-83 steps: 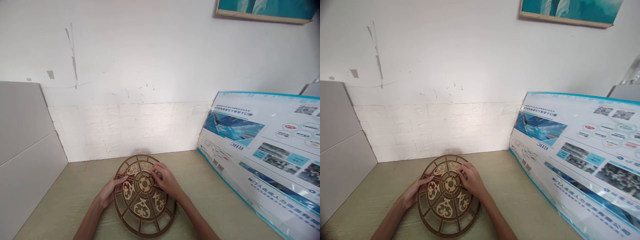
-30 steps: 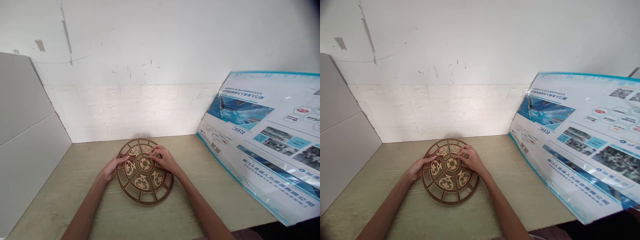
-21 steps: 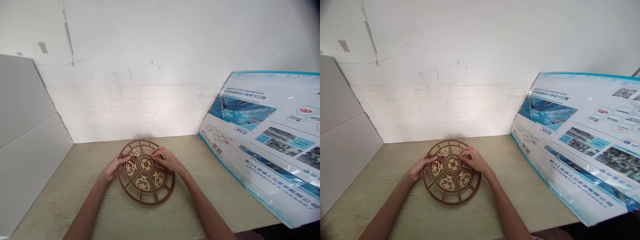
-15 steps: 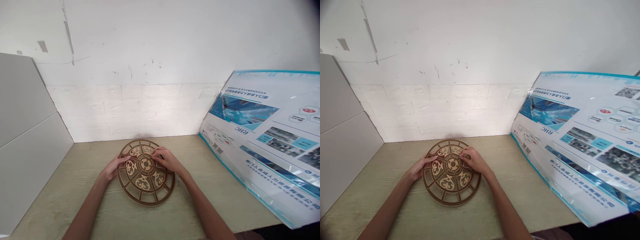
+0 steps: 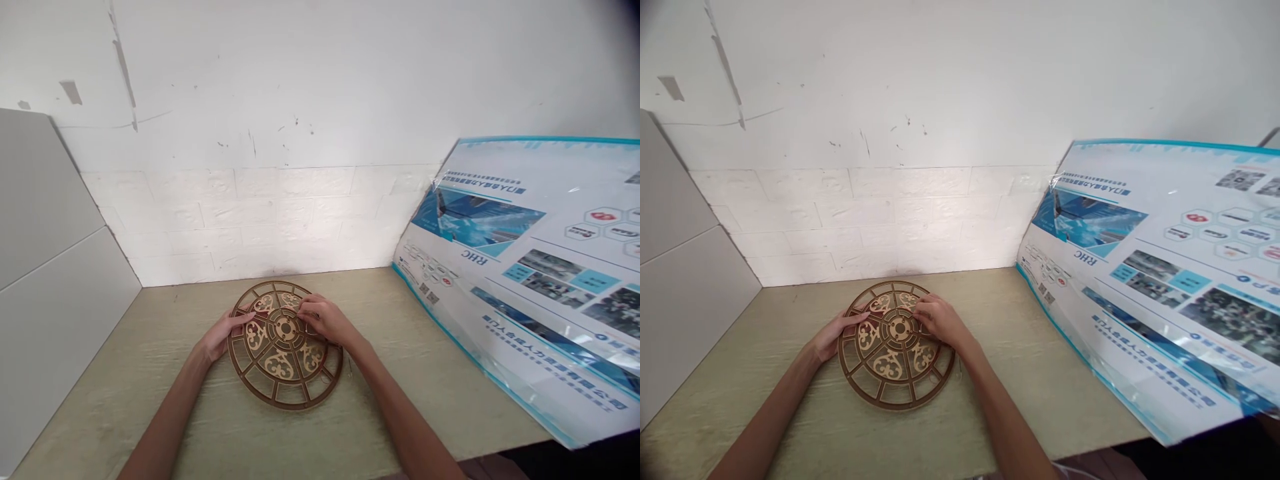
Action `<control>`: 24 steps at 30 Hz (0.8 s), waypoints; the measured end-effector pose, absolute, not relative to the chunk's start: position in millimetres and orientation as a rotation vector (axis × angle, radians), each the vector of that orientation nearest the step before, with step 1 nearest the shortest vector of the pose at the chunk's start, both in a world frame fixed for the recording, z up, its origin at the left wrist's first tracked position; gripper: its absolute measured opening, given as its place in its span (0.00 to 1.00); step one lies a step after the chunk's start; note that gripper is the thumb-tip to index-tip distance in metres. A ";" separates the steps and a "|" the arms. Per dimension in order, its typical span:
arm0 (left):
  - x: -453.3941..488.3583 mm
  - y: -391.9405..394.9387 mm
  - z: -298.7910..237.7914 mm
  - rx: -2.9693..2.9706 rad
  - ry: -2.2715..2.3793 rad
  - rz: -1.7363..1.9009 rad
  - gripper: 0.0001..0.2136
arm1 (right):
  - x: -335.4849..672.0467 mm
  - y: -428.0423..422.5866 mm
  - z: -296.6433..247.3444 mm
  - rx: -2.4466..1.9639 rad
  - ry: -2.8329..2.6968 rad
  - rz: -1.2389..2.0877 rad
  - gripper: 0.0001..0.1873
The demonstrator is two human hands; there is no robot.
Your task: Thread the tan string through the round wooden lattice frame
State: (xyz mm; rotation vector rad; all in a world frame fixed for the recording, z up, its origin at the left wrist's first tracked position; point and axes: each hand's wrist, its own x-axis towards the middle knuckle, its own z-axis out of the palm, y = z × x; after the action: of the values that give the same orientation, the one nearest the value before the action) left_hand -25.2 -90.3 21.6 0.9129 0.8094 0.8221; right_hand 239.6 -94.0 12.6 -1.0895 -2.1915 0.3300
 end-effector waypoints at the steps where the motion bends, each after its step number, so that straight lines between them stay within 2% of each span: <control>1: -24.8 -90.9 22.7 0.906 0.817 0.818 0.19 | 240.0 -93.7 12.5 -1.089 -2.175 0.344 0.11; 6: -23.3 -92.6 26.6 0.879 0.864 0.844 0.20 | 238.1 -91.0 11.1 -1.097 -2.009 0.418 0.10; 15: -27.2 -86.2 18.9 0.773 0.896 0.968 0.18 | 240.6 -79.3 -0.5 -1.271 -1.399 0.143 0.17; 19: -26.9 -86.1 19.2 0.774 0.857 1.032 0.19 | 249.0 -69.9 -12.0 -1.358 -1.207 0.500 0.25; 21: -26.3 -86.4 19.6 0.784 0.844 1.037 0.19 | 249.8 -67.4 -16.9 -1.330 -1.150 0.744 0.24; 24: -27.0 -86.5 19.0 0.795 0.845 1.025 0.19 | 246.6 -67.7 -20.4 -1.251 -1.082 0.867 0.20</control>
State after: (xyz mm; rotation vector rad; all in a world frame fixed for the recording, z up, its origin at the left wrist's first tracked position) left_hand -27.0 -86.5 19.0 0.7948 0.8451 1.0248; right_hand 246.6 -67.7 -20.4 -1.2506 -1.0820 0.8672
